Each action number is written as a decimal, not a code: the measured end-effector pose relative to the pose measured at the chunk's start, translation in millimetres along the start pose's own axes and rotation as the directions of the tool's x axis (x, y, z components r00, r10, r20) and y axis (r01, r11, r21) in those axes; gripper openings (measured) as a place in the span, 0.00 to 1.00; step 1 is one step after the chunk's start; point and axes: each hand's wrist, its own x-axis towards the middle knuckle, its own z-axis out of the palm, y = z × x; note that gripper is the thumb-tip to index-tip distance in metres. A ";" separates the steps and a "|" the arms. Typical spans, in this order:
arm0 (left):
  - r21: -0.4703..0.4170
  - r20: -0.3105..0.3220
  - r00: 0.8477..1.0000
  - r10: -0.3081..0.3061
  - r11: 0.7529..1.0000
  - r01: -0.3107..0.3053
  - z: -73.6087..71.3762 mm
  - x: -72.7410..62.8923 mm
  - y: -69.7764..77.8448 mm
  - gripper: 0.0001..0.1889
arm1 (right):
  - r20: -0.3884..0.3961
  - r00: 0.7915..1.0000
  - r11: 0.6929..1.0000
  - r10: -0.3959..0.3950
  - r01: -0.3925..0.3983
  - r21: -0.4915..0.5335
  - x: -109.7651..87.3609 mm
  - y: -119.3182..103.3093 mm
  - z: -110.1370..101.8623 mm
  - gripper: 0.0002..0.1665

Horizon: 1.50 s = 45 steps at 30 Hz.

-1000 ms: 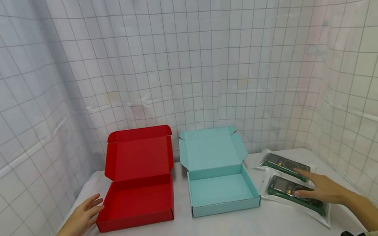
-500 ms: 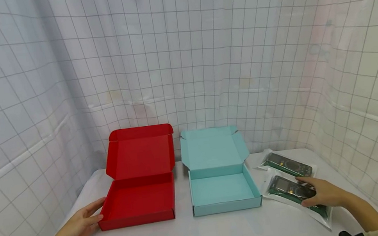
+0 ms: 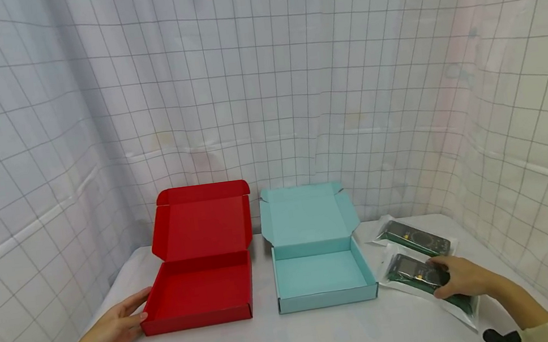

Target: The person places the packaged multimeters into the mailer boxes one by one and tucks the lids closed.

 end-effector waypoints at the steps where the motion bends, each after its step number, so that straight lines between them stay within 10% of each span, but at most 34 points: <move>1: -0.004 0.001 1.000 -0.003 1.000 0.003 -0.1 0.2 0.1 0.26 | -0.003 1.000 1.000 0.007 -0.007 0.003 0.1 -0.3 0.2 0.53; 45: -0.051 0.044 0.999 -0.014 0.999 0.016 -2.1 -0.5 3.2 0.28 | -0.077 0.985 0.976 -0.151 0.136 -0.172 14.8 -39.7 -48.4 0.51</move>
